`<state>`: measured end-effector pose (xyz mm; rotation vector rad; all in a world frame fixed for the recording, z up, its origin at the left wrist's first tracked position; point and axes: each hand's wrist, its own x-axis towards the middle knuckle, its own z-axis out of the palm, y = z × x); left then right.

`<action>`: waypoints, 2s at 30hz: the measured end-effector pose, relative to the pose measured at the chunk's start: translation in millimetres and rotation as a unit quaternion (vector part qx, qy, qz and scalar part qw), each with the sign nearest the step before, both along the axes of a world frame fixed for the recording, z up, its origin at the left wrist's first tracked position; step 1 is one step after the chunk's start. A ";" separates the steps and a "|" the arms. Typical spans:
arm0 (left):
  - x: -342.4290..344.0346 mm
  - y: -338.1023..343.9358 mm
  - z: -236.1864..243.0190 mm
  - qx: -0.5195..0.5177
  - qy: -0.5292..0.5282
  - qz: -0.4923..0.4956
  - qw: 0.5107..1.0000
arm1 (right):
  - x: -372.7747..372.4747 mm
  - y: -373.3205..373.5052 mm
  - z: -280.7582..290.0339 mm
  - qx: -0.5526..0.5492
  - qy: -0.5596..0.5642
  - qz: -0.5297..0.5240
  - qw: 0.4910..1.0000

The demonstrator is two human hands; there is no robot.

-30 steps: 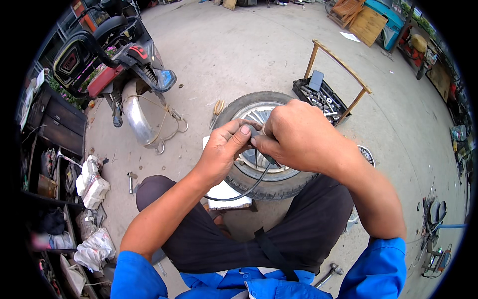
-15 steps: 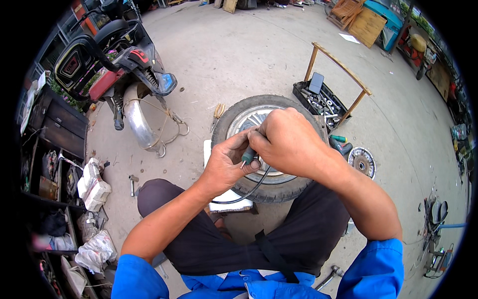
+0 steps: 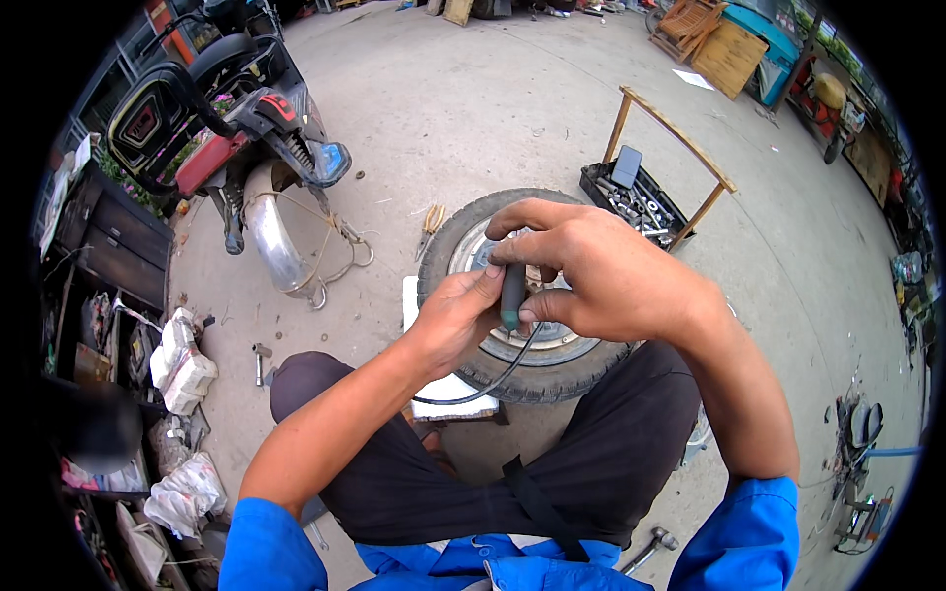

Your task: The person sits on the ground and uses a screwdriver to manipulate the valve stem of a scooter tire. They repeatedly insert the tool into the valve and adjust it while the tire rests on their lap.

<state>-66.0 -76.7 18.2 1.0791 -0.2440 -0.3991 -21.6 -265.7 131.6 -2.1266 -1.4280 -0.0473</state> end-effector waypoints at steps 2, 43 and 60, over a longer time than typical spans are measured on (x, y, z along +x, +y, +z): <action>3.1 1.9 0.8 0.013 0.001 -0.021 1.000 | -0.2 0.0 0.3 -0.007 -0.007 0.000 1.000; -0.9 -4.0 -4.8 0.088 -0.088 0.083 0.989 | -36.2 28.0 17.8 -0.026 0.141 -0.206 0.968; -11.2 19.1 -1.5 0.129 -0.130 0.036 0.982 | -23.4 23.1 6.8 -0.126 -0.121 -0.158 0.972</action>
